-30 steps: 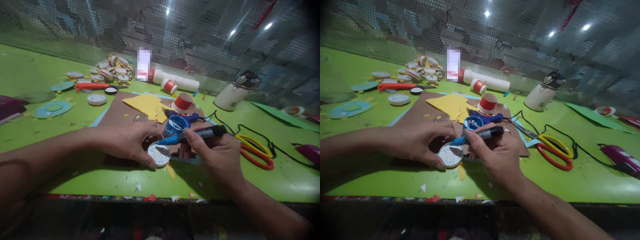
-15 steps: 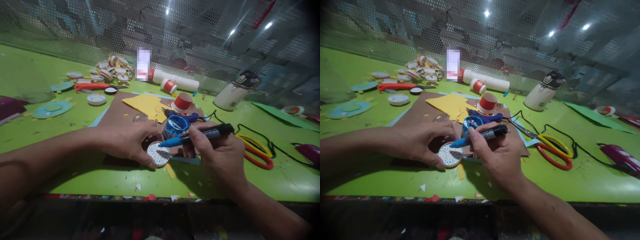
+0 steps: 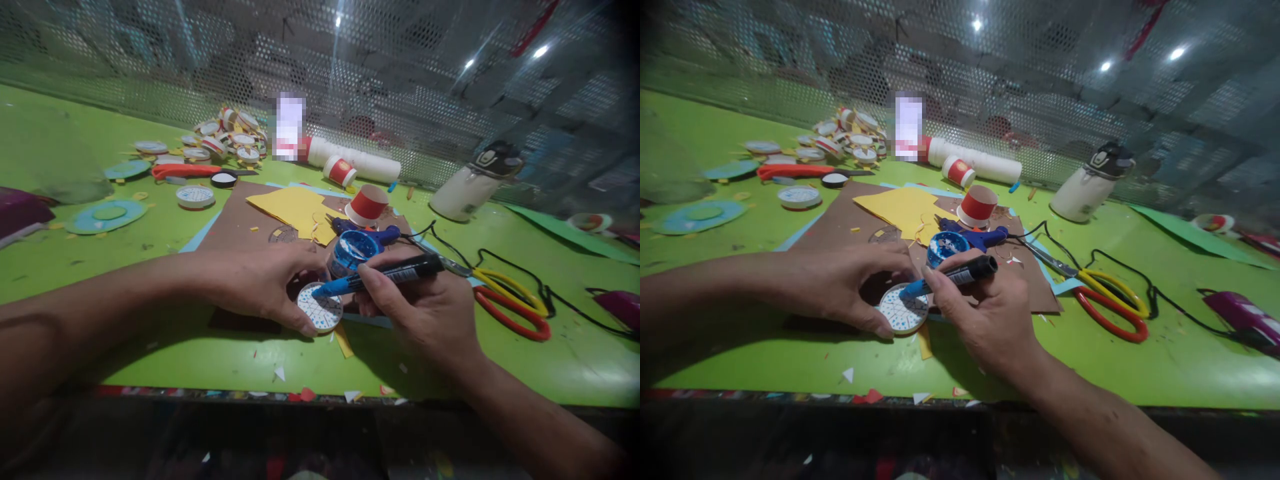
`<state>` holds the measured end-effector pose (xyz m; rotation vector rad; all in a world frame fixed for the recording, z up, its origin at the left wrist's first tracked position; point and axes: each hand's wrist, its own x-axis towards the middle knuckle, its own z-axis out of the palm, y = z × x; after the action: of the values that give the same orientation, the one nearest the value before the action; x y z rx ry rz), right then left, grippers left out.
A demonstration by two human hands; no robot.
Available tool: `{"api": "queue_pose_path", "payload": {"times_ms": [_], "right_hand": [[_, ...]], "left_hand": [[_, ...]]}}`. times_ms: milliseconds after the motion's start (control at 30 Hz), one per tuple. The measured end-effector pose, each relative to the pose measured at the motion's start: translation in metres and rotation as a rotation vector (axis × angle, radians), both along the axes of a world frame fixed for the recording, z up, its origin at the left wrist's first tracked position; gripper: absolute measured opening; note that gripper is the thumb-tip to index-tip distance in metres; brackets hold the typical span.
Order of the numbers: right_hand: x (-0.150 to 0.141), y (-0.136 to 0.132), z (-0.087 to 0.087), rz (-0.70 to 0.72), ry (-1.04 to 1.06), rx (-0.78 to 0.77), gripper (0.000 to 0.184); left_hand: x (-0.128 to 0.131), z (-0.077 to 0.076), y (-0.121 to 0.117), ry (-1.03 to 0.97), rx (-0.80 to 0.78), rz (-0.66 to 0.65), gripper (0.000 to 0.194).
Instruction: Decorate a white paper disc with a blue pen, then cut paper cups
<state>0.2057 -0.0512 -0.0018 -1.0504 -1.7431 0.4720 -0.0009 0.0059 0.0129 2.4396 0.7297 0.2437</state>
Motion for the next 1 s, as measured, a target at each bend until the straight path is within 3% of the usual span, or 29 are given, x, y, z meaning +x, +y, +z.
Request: {"api": "queue_pose_path", "payload": {"times_ms": [500,700,1000], "right_hand": [[-0.0010,0.0015,-0.0001,-0.007,0.105,-0.116,0.025],[-0.0025,0.0003,0.0038,-0.001,0.207,-0.143,0.022],[-0.0002,0.0015,0.0016,0.038,0.135,-0.101,0.017]], "left_hand": [[0.0000,0.0005,0.0007,0.000,-0.044,0.005,0.045],[0.0025,0.0038,-0.0018,0.030,-0.039,0.024,0.041],[0.0012,0.0011,0.0000,-0.043,-0.040,-0.018,0.040]]}}
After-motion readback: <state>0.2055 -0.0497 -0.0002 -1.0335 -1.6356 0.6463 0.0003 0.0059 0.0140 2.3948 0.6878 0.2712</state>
